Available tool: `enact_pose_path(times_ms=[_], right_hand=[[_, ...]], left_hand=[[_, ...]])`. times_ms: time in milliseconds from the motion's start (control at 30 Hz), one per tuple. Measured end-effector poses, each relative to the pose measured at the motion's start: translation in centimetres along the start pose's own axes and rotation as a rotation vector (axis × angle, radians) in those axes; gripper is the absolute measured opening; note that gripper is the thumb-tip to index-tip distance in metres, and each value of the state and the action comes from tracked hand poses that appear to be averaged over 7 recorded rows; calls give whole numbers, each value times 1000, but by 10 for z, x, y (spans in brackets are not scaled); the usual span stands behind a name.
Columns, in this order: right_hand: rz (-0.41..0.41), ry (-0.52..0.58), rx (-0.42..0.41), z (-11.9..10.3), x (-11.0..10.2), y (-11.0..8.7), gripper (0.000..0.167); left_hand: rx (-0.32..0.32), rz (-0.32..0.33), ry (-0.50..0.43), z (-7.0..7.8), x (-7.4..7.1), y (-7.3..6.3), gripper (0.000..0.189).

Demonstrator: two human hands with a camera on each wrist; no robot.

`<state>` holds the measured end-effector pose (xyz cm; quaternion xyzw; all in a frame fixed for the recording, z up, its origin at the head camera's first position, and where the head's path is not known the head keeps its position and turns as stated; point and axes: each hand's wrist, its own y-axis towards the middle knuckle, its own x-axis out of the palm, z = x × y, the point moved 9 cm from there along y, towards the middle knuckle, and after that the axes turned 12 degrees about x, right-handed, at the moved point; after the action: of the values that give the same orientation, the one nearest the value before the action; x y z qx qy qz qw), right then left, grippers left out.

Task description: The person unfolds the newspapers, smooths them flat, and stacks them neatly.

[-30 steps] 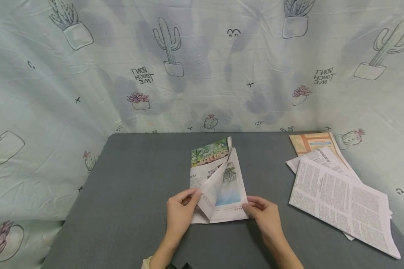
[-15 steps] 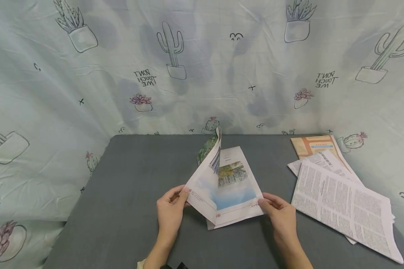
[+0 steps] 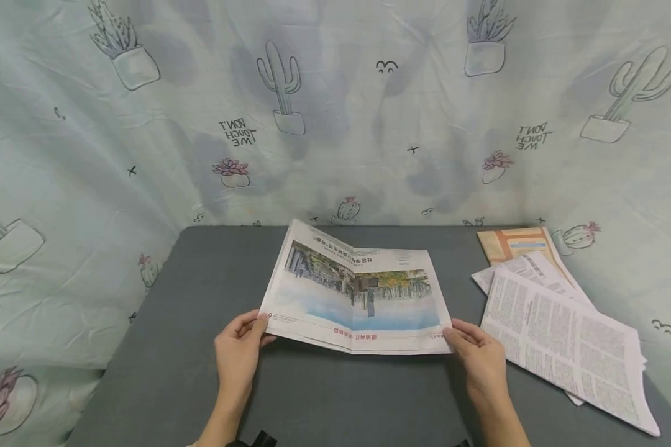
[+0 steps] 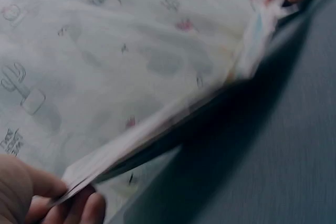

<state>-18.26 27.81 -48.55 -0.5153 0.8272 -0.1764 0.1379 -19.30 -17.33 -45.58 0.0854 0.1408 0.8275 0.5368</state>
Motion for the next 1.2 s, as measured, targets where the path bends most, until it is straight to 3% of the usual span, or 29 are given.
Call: enact_pose_path(times_ms=[133,300,567,833,1067,1200], right_hand=[[-37,-6,26,2,-4,5,41],[-115,-41,42,4,1,8,40],[-214,-186,61,11,14,10,51],[-222,-293,40,12,16,14,48],[-197,-330,-3,8,13,11,39],[-219,-334,6,9,16,11,38]], left_hand=[[-109,-105,54,-20,-14,-1,26],[-200,-237,23,-33,-21,-3,40],[-262,-267,51,-40,-30,-3,43],[-249,-268,80,-40,-31,-1,33],[-160,-321,274,-38,-37,0,26],[-151,-348,249,-36,-36,1,24]])
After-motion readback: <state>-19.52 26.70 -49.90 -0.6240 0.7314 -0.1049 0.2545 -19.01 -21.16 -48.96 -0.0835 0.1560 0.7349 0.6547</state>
